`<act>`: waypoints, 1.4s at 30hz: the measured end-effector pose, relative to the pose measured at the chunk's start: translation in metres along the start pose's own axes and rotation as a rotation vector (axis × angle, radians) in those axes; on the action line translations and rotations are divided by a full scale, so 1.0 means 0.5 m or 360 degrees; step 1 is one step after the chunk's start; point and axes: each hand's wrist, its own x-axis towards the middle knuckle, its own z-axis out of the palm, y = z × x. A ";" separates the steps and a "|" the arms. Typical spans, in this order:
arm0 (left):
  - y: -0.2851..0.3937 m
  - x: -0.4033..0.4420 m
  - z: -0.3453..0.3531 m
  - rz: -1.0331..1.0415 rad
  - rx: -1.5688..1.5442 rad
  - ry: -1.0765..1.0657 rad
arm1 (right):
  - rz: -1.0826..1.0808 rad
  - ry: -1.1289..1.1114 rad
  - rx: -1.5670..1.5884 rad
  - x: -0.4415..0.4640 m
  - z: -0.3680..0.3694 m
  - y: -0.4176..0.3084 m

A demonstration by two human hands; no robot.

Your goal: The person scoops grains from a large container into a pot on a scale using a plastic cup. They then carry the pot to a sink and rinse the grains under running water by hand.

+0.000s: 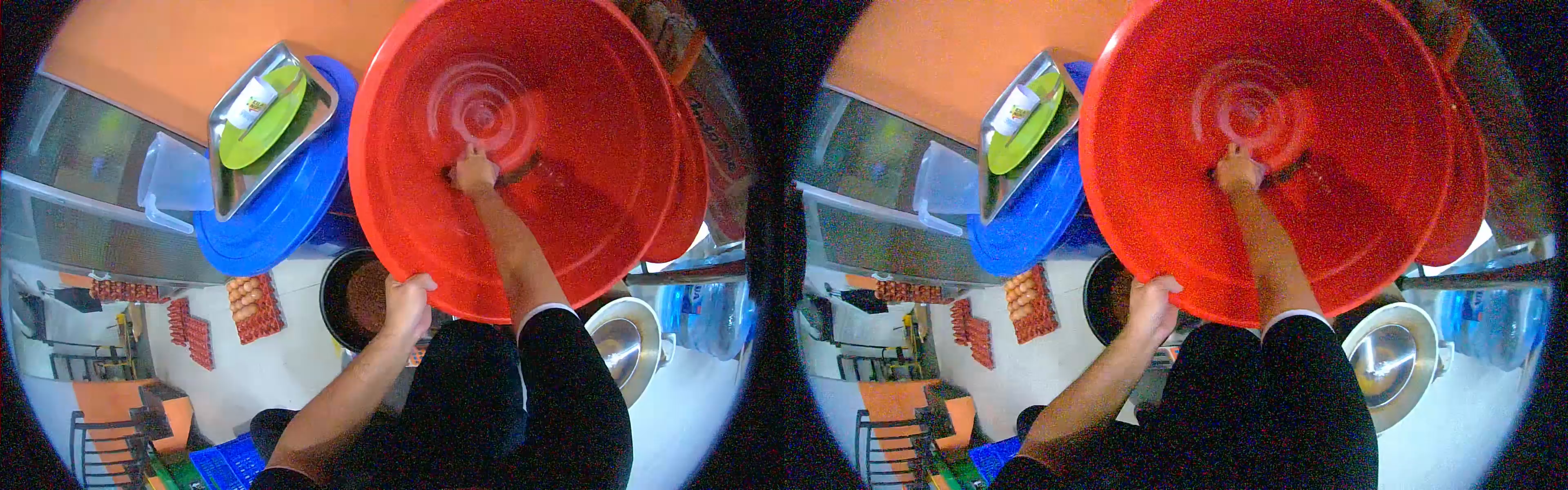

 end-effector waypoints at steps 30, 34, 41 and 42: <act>0.074 0.116 0.061 -0.0093 -0.0292 -0.0258 | 0.0360 -0.0458 0.3140 -0.331 -0.403 0.145; 0.109 0.139 0.066 -0.0304 -0.0218 -0.0289 | 0.0383 -0.0301 0.3089 -0.482 -0.478 0.129; 0.138 0.155 0.106 -0.0600 0.0219 -0.0313 | 0.0358 -0.0762 0.3376 -0.703 -0.536 -0.029; 0.102 0.201 0.100 -0.0657 -0.0186 -0.0432 | 0.0509 -0.0854 0.3265 -0.714 -0.515 -0.045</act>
